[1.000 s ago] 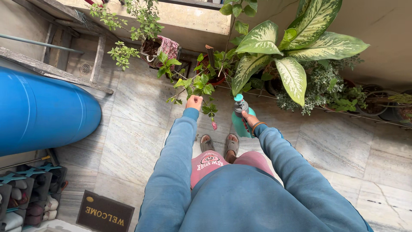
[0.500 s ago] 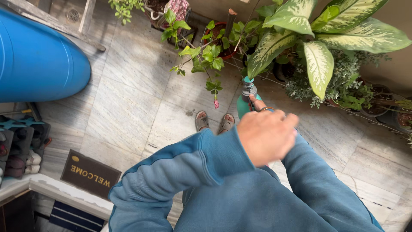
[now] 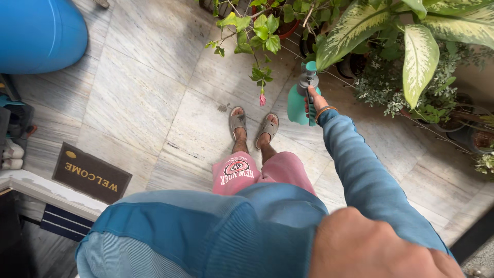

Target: The person pumps a sprayer and applies water to several potted plants on a balcony.

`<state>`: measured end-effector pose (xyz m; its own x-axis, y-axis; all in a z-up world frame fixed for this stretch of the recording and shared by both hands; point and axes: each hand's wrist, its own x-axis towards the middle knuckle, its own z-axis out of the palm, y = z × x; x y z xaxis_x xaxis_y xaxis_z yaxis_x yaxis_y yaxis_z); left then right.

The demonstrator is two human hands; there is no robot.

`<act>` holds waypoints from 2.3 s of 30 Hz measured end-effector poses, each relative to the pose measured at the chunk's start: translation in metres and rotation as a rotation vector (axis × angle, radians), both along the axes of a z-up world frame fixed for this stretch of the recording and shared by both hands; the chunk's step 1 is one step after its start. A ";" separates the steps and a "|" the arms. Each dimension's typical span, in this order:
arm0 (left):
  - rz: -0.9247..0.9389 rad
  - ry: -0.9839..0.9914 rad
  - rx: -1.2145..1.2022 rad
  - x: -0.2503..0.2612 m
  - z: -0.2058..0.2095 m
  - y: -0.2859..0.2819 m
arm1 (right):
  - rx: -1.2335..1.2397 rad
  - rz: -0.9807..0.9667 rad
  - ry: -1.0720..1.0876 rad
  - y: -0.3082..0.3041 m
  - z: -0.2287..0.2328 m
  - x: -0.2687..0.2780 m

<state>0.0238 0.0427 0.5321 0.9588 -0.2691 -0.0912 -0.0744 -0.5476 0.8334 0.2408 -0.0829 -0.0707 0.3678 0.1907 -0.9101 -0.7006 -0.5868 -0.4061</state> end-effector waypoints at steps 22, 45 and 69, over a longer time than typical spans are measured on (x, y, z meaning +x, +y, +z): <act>1.105 0.558 -0.255 0.068 -0.553 0.135 | 0.037 0.027 -0.032 -0.013 0.018 -0.029; 0.892 0.642 -0.027 0.067 -0.605 0.203 | -0.072 -0.018 -0.100 0.011 0.062 -0.011; 0.605 0.482 -0.119 0.104 -0.592 0.316 | -0.191 -0.144 -0.007 0.145 0.098 -0.088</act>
